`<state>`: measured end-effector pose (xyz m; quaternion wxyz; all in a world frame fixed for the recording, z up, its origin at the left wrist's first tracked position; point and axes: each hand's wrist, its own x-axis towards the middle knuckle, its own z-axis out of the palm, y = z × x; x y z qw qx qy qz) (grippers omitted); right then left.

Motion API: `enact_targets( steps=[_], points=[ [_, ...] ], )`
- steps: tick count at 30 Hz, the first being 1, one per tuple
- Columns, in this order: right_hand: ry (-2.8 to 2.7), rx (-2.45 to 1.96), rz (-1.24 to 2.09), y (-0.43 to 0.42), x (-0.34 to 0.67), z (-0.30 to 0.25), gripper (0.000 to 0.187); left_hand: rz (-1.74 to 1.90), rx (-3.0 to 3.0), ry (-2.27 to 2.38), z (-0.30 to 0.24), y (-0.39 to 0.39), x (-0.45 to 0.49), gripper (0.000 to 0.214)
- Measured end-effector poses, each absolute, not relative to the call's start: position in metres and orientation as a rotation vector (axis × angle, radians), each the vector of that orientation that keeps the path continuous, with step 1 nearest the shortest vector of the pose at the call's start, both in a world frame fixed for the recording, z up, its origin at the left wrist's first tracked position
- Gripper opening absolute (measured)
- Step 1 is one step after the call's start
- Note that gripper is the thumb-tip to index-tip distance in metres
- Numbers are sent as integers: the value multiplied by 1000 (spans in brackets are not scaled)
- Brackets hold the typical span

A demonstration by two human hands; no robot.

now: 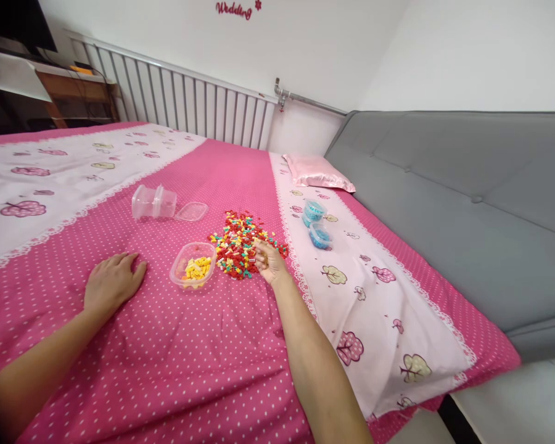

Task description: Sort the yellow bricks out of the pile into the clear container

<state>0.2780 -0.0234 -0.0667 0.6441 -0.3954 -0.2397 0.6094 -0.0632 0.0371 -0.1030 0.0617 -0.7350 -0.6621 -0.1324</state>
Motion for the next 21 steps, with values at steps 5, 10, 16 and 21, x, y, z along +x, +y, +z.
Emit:
enact_targets(
  steps=[5, 10, 16, 21],
  points=[
    [-378, -736, 1471, -25, 278, -59, 16, -399, -2223, -2007, -103, 37, -63, 62],
    [-304, -743, 1447, -29, 279, -54, 3, -410, -2226, -2001, -102, 36, -63, 61],
    [-289, -748, 1428, -30, 281, -52, 7, -403, -2220, -1993, -103, 37, -63, 62],
    [-555, -1178, 1216, -22, 278, -66, 14, -389, -2219, -2001, -102, 37, -63, 62]
  ],
)
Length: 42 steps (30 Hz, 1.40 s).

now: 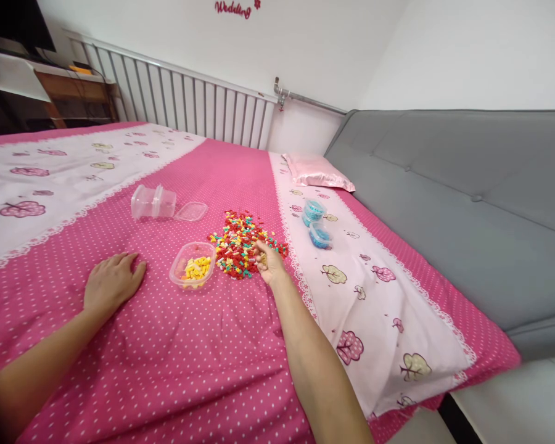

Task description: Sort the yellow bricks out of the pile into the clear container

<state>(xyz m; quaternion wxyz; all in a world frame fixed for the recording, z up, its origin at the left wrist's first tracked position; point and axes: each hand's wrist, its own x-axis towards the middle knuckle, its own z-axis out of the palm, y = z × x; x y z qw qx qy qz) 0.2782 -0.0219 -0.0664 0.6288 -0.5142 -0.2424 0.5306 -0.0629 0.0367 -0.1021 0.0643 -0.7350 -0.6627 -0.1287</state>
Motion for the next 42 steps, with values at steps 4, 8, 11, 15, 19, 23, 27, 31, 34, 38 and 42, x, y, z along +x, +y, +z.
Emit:
enact_targets(
  steps=[4, 8, 11, 15, 19, 23, 27, 31, 34, 38, 42],
  points=[
    [-682, -1390, 1135, -17, 272, -87, 20, -389, -2226, -2009, -101, 36, -62, 63],
    [-853, -1576, 995, -15, 272, -103, 18, -390, -2226, -2019, -102, 36, -62, 63],
    [-986, -1723, 891, -13, 276, -108, 18, -399, -2227, -2016, -102, 36, -63, 63],
    [-1128, -1878, 786, -11, 277, -104, 18, -402, -2226, -2005, -102, 36, -63, 62],
    [-1177, -1946, 722, -11, 273, -96, 15, -386, -2233, -2016, -101, 36, -63, 63],
    [-1135, -1916, 746, -12, 271, -93, 17, -393, -2228, -2020, -102, 36, -64, 63],
    [-1003, -1777, 877, -16, 270, -92, 10, -400, -2226, -2006, -104, 37, -65, 62],
    [-816, -1538, 1129, -19, 269, -80, 14, -427, -2225, -1995, -106, 39, -65, 62],
    [-700, -1355, 1295, -21, 270, -67, 13, -420, -2229, -1998, -106, 39, -65, 62],
    [-609, -1219, 1411, -23, 273, -57, 14, -401, -2234, -2010, -105, 39, -64, 62],
    [-585, -1241, 1426, -22, 272, -62, 14, -399, -2233, -2016, -104, 38, -64, 63]
  ],
)
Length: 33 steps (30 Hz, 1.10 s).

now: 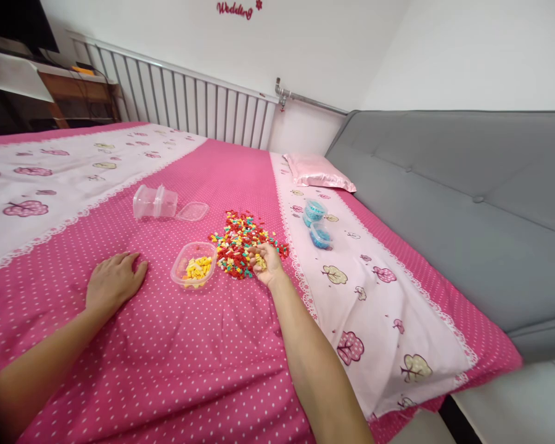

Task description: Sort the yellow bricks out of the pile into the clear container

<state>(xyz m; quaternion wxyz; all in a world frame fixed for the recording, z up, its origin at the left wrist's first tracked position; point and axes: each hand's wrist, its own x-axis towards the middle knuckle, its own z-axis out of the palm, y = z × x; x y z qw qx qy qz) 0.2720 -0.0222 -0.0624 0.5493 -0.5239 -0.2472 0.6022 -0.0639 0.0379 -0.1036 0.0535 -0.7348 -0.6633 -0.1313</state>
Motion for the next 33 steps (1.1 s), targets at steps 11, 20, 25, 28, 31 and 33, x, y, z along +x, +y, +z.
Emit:
enact_targets(
  steps=[11, 20, 25, 28, 31, 33],
  points=[
    [-799, -1576, 1115, -24, 262, -90, 27, -402, -2227, -1999, -103, 37, -63, 61],
    [-978, -1755, 982, -18, 262, -103, 26, -400, -2226, -2012, -103, 38, -64, 62],
    [-1014, -1790, 953, -17, 261, -102, 27, -398, -2232, -2017, -103, 38, -64, 62],
    [-1021, -1805, 939, -17, 262, -101, 28, -397, -2226, -2021, -103, 38, -64, 62],
    [-1028, -1815, 932, -18, 262, -100, 29, -396, -2226, -2016, -104, 38, -64, 62],
    [-1044, -1821, 930, -20, 262, -99, 31, -396, -2223, -2013, -104, 38, -64, 62]
  ],
)
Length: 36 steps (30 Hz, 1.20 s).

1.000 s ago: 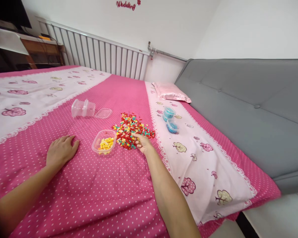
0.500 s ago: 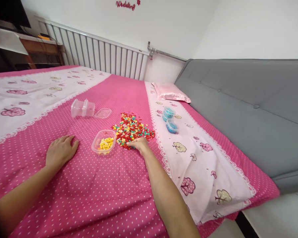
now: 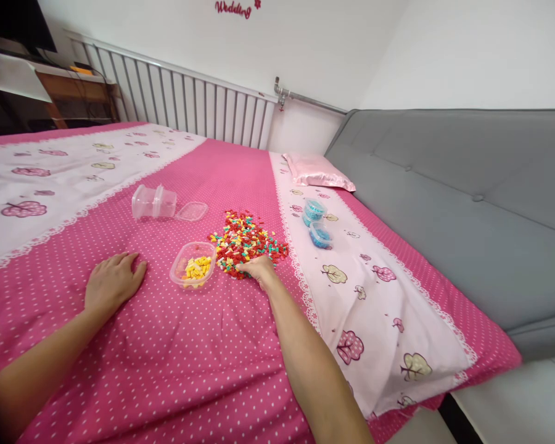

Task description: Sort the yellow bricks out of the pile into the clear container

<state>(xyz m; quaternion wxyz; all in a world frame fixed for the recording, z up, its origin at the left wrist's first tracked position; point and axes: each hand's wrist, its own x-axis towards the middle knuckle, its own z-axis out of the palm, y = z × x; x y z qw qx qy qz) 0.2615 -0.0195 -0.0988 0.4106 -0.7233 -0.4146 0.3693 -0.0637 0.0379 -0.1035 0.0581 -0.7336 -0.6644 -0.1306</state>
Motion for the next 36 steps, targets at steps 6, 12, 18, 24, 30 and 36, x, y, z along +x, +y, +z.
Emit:
enact_targets(
  steps=[6, 12, 18, 24, 30, 36],
  points=[
    [-1225, -1945, 852, -20, 257, -96, 26, -396, -2218, -2006, -104, 37, -63, 62],
    [-1001, -1833, 986, -19, 255, -92, 14, -383, -2226, -2013, -104, 38, -64, 62],
    [-673, -1476, 1347, -26, 264, -72, 20, -399, -2220, -2012, -104, 37, -63, 61],
    [-476, -1108, 1482, -28, 259, -47, 13, -401, -2225, -2014, -103, 37, -63, 61],
    [-106, -795, 1530, -26, 241, -40, 8, -412, -2236, -2011, -102, 37, -63, 62],
    [-174, -719, 1506, -19, 218, -30, 14, -409, -2235, -2007, -102, 36, -63, 62]
  ],
)
